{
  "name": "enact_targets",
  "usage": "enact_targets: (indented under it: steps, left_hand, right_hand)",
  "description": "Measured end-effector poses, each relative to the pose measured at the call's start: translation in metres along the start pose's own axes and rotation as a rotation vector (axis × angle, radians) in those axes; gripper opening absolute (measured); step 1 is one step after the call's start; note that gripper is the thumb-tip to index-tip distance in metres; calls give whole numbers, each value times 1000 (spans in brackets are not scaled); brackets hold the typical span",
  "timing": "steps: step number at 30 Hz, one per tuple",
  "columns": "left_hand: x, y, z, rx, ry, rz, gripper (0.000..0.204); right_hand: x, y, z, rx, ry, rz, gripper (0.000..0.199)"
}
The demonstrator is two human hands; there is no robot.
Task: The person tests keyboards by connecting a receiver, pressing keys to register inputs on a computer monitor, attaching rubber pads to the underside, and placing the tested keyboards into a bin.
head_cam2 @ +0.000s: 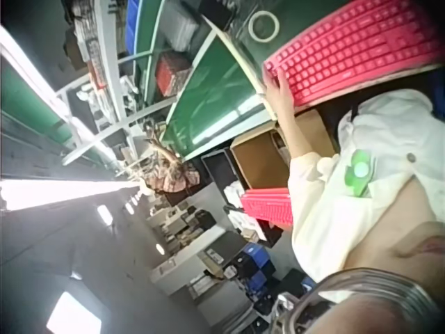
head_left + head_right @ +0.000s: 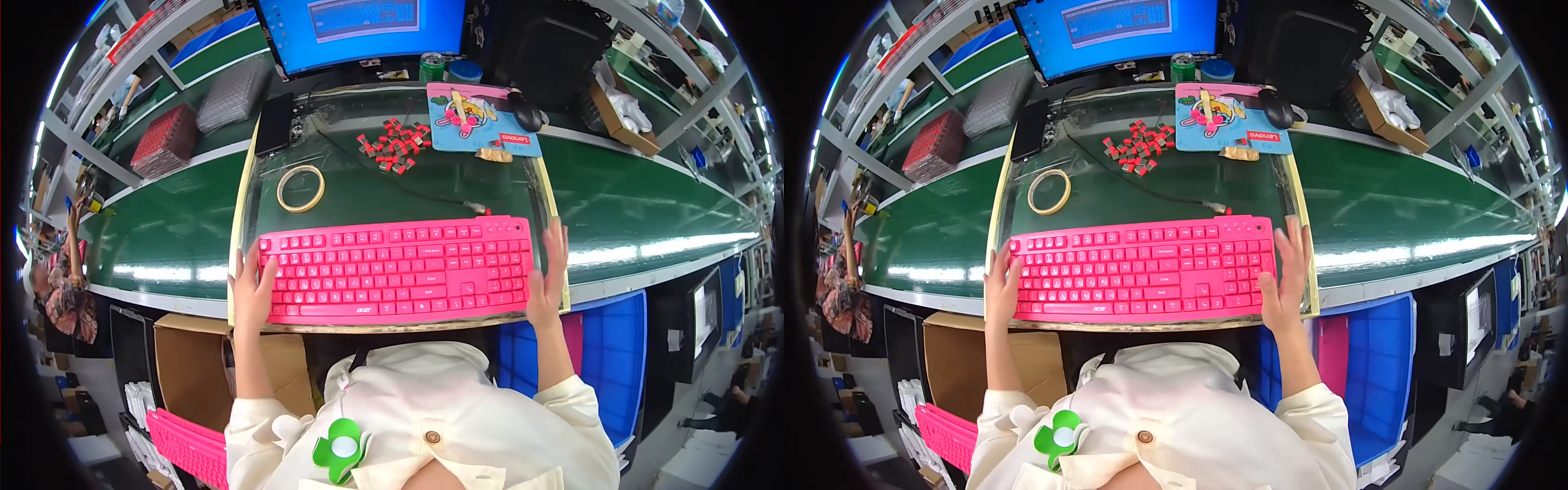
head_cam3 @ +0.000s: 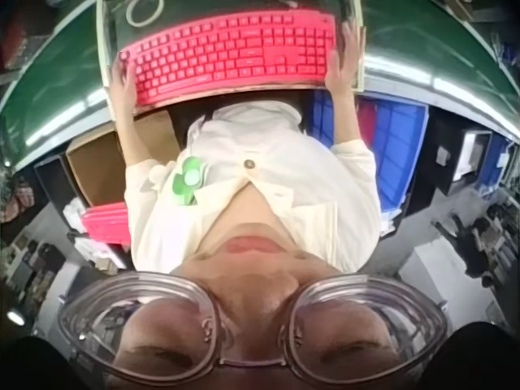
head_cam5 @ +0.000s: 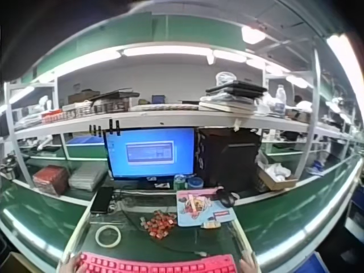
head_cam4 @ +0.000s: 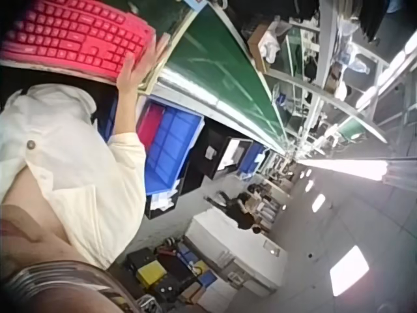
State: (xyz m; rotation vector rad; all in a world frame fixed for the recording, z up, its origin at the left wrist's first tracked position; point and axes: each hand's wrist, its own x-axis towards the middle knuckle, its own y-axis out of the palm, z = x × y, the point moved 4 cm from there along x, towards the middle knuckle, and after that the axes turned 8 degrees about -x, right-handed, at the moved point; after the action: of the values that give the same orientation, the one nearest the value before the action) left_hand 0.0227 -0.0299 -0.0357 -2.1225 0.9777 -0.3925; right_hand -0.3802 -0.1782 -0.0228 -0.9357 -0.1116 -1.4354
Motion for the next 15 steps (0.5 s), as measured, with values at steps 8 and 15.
enact_targets:
  steps: [8, 15]
  left_hand:
    - [17, -9, -9, 112, 28, 15, 46]
    - [25, -14, -11, 133, 53, -3, 46]
  right_hand:
    - [-7, 3, -8, -65, 32, 31, 43]
    - [0, 6, -9, -50, 260, 210, 45]
